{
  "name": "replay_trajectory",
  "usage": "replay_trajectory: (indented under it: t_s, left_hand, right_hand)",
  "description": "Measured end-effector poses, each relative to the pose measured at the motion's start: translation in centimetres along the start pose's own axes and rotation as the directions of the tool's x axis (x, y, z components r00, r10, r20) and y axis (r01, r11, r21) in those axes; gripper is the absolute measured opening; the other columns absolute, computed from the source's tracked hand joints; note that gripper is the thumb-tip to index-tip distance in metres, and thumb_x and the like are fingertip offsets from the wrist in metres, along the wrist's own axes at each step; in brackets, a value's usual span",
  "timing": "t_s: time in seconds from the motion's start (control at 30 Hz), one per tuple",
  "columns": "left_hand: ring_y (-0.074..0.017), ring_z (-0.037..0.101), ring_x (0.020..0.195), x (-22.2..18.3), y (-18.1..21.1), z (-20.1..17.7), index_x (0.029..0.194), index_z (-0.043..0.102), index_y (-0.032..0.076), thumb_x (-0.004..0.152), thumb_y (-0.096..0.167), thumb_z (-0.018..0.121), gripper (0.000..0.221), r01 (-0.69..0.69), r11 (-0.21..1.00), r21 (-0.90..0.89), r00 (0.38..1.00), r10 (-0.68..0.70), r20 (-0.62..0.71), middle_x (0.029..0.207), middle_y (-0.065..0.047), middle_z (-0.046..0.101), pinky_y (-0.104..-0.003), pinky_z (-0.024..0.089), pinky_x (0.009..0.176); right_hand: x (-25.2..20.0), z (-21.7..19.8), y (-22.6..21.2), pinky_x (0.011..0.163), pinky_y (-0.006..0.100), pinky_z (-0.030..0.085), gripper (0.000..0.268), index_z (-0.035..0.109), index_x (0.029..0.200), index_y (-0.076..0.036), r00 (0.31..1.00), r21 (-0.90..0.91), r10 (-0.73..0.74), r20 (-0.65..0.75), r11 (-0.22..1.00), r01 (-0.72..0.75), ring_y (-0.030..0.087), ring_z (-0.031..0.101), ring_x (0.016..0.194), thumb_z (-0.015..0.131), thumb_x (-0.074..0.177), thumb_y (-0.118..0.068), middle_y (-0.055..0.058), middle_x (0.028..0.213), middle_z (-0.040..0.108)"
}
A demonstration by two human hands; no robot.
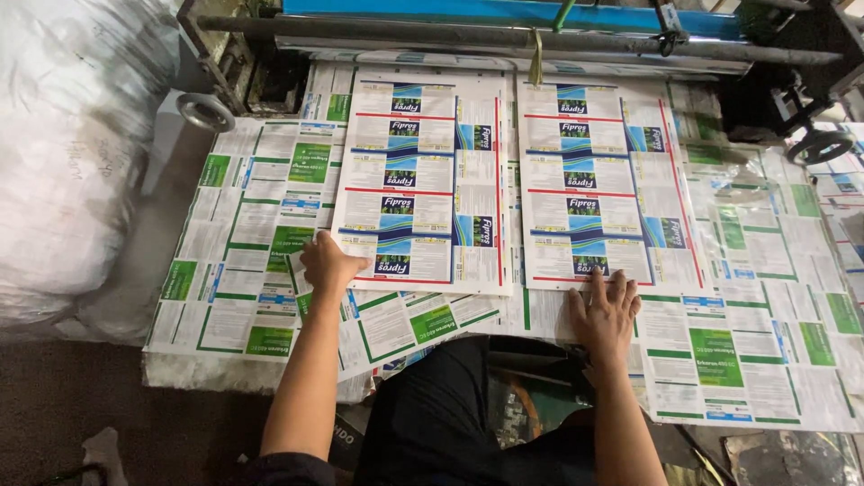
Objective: Operating a screen printing machine to print product labels on sheets of paper.
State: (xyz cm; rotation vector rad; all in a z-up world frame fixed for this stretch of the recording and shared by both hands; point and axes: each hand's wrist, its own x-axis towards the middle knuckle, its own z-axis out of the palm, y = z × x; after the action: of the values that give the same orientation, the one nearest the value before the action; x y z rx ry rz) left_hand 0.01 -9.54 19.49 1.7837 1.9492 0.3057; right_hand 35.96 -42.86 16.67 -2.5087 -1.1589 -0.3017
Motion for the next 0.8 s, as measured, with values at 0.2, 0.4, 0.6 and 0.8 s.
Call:
replay_trajectory:
  t_s: [0.2, 0.4, 0.6, 0.8]
  left_hand:
    - [-0.0431, 0.056, 0.127, 2.4, 0.1, 0.6, 0.130, 0.055, 0.004, 0.048, 0.032, 0.105, 0.099, -0.011, 1.000, -0.008, 0.999, 0.011, 0.031, 0.137, -0.024, 0.058, -0.059, 0.052, 0.100]
    - [-0.0402, 0.058, 0.130, 2.6, 3.1, -2.0, 0.139, 0.050, 0.005, 0.049, 0.038, 0.106, 0.112, 0.167, 0.977, 0.132, 0.969, -0.187, 0.162, 0.140, -0.022, 0.058, -0.064, 0.050, 0.102]
    - [-0.0443, 0.041, 0.144, 3.5, 3.4, -1.5, 0.146, 0.045, 0.004, 0.051, 0.037, 0.106, 0.118, 0.200, 0.954, 0.224, 0.946, -0.247, 0.210, 0.151, -0.027, 0.045, -0.065, 0.044, 0.108]
    - [-0.0465, 0.026, 0.151, 4.8, 2.1, -0.3, 0.155, 0.019, -0.006, 0.049, 0.035, 0.108, 0.145, 0.130, 0.978, 0.163, 0.962, -0.165, 0.218, 0.161, -0.031, 0.027, -0.063, 0.047, 0.105]
  right_hand:
    - [0.0, 0.5, 0.4, 0.120, 0.061, 0.023, 0.070, 0.050, 0.154, -0.015, 1.000, -0.018, 0.024, 0.020, 1.000, -0.024, 0.053, 0.029, 0.149, 0.058, 0.096, -0.054, 0.029, 0.160, 0.039]
    - [-0.1, 1.2, 0.9, 0.122, 0.060, 0.021, 0.070, 0.050, 0.155, -0.017, 1.000, -0.004, -0.002, -0.013, 1.000, 0.002, 0.053, 0.029, 0.150, 0.056, 0.096, -0.056, 0.030, 0.160, 0.039]
    - [0.0, 1.0, 0.9, 0.123, 0.060, 0.021, 0.070, 0.050, 0.155, -0.016, 1.000, -0.025, 0.004, 0.003, 1.000, -0.003, 0.053, 0.029, 0.150, 0.055, 0.099, -0.056, 0.030, 0.159, 0.040]
    - [-0.1, 1.1, 0.8, 0.121, 0.061, 0.022, 0.070, 0.050, 0.156, -0.015, 1.000, -0.003, -0.001, -0.013, 1.000, 0.001, 0.055, 0.029, 0.149, 0.055, 0.098, -0.055, 0.031, 0.160, 0.039]
